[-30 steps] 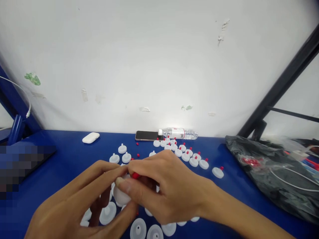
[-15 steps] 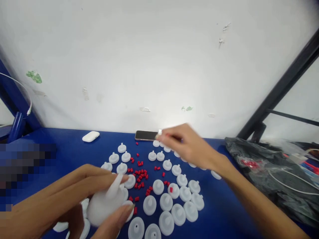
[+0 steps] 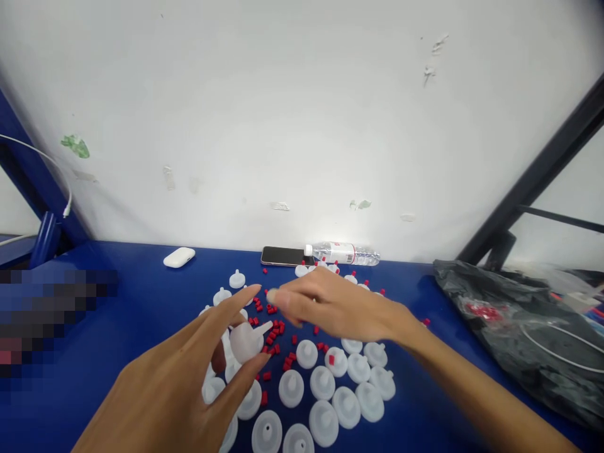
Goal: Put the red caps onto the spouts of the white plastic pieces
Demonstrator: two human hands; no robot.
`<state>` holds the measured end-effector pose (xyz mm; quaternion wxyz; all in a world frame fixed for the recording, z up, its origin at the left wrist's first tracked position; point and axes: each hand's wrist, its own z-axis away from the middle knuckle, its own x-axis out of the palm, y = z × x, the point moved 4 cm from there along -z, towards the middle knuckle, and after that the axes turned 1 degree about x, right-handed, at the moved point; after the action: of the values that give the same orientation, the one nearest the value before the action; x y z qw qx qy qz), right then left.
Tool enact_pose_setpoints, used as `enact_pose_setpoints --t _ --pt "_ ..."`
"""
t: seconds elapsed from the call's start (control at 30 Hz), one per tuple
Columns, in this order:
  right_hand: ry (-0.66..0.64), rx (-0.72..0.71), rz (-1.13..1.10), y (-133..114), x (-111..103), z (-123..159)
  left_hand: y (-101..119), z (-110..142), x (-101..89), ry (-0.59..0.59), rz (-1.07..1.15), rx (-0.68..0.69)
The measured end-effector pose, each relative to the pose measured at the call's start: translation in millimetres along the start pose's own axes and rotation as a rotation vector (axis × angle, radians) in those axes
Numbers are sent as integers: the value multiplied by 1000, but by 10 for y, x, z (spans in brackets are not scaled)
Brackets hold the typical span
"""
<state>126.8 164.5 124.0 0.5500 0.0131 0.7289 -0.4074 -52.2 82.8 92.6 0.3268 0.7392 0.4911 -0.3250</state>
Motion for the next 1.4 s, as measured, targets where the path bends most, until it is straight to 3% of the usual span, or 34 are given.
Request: enact_pose_setpoints --t 0.1,0.17,0.27,0.33,0.47,0.7,0.9,1.03,1.23,1.33,1.4 --pt "7 -101 1 -190 77 -2 33 -26 1 26 20 1" --pt "116 -108 132 -220 75 -19 39 -39 -17 53 7 -16" --pt "360 3 399 -99 -24 -55 32 -48 -56 62 -8 -55" --pt "440 109 564 53 -63 -91 35 -43 -71 51 12 -71" --pt "347 228 787 363 58 -199 47 -18 -51 36 86 -75" --pt "273 242 805 567 277 -280 21 2 -1 26 101 -15" --pt "355 368 791 612 -87 -195 36 -23 -12 36 108 -9" --pt "391 497 779 784 -329 -86 29 -18 -8 35 105 -25" --pt "298 584 684 1119 -274 -28 -23 19 15 7 75 -43" --pt "305 562 638 1047 -301 -28 -39 8 6 26 67 -46" --pt "337 528 604 858 -356 -21 -24 2 -5 35 68 -40"
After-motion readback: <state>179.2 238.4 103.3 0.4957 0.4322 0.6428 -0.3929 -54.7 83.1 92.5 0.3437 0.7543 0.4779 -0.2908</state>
